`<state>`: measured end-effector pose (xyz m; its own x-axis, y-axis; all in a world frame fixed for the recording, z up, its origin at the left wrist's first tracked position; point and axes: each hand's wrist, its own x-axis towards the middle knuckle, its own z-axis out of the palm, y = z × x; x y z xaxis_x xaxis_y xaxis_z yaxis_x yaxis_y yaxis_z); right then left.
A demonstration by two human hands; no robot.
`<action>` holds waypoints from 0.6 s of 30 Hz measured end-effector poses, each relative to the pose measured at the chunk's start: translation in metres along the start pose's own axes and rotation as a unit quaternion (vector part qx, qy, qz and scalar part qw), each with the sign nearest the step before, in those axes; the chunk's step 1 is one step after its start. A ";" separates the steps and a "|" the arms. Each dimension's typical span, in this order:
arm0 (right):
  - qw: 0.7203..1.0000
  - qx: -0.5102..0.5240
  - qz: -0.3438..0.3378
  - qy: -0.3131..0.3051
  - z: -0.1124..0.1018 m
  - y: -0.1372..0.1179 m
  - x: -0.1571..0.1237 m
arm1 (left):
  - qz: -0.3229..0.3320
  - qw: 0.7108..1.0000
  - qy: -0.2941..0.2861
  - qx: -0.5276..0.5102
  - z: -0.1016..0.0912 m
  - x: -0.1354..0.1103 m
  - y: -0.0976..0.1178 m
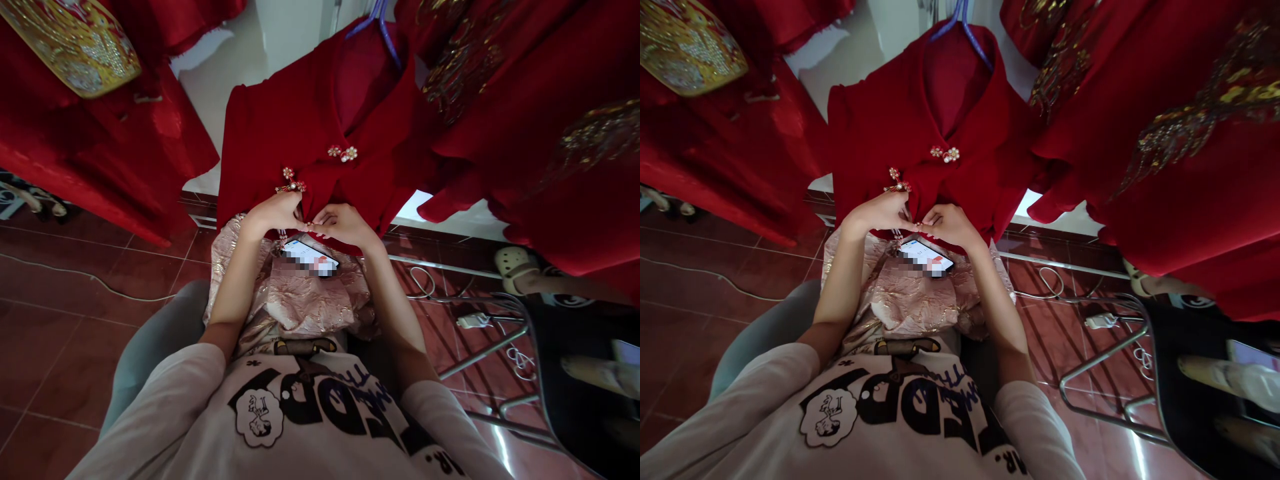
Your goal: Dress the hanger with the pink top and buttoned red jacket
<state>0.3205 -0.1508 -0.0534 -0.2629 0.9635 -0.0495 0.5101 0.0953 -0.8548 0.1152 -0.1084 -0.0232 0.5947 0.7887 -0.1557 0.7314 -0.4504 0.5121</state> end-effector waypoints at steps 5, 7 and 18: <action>0.998 0.014 -0.020 -0.056 -0.022 -0.003 -0.009 | -0.016 0.987 0.042 -0.156 -0.009 -0.007 -0.007; 0.996 0.020 -0.023 -0.078 -0.032 -0.003 -0.014 | -0.039 0.973 0.069 -0.216 -0.016 -0.012 -0.010; 0.996 0.014 -0.032 -0.077 -0.051 -0.004 -0.025 | -0.086 0.937 0.152 -0.304 -0.022 -0.014 -0.017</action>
<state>0.3664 -0.1622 -0.0222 -0.4171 0.9060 -0.0717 0.4653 0.1451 -0.8731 0.0876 -0.1027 -0.0110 0.2952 0.9521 -0.0797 0.4279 -0.0572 0.9020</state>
